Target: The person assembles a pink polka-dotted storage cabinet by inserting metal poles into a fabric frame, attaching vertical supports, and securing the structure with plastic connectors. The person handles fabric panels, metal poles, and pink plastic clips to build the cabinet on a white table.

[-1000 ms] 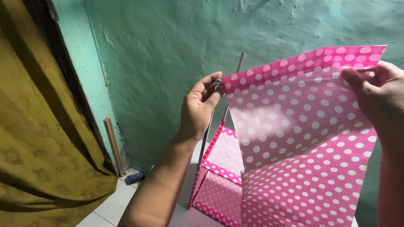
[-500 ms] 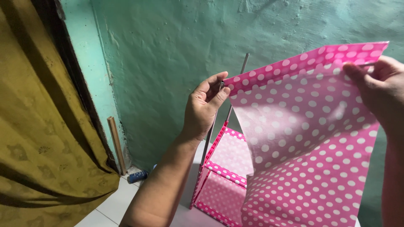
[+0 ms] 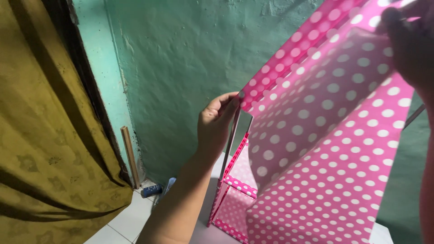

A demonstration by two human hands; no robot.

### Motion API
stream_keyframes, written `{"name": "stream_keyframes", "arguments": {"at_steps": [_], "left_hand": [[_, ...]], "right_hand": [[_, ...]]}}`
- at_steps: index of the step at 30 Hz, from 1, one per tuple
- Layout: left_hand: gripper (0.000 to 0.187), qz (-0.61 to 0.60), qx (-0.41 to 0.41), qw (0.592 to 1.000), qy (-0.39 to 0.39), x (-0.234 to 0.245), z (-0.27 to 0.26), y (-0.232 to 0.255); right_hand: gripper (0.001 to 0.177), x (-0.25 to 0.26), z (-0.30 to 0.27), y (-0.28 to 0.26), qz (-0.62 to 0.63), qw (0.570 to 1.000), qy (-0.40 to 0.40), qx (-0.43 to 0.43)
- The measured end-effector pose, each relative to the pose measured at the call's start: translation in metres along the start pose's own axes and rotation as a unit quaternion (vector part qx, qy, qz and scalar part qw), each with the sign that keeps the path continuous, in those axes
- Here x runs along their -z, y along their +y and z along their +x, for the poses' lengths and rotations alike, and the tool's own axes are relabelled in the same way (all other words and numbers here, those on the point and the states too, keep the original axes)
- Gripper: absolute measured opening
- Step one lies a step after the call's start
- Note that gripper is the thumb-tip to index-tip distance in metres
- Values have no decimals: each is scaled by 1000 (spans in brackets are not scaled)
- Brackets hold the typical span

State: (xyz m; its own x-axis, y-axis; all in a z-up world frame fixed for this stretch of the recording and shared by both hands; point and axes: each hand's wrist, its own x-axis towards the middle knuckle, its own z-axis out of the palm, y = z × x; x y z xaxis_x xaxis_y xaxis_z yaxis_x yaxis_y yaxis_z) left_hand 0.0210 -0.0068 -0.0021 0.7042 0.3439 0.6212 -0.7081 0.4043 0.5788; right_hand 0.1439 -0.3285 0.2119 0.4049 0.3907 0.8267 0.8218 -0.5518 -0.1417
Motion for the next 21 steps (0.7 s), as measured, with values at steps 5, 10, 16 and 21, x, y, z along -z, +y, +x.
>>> {"name": "stream_keyframes", "arguments": {"at_steps": [5,10,16,21], "left_hand": [[26,81,-17,996,28,20,-23,-8],[46,15,0,1000,-27,29,1,14],[38,130,1,989,-66,12,5,13],[35,123,19,990,-60,26,-13,5]], "right_hand": [[32,-20,-19,-54,-44,996,46,62],[20,-18,-1,-55,19,999,40,33],[25,-12,15,-18,128,984,18,-119],[29,-18,5,-6,251,966,-30,-51]]}}
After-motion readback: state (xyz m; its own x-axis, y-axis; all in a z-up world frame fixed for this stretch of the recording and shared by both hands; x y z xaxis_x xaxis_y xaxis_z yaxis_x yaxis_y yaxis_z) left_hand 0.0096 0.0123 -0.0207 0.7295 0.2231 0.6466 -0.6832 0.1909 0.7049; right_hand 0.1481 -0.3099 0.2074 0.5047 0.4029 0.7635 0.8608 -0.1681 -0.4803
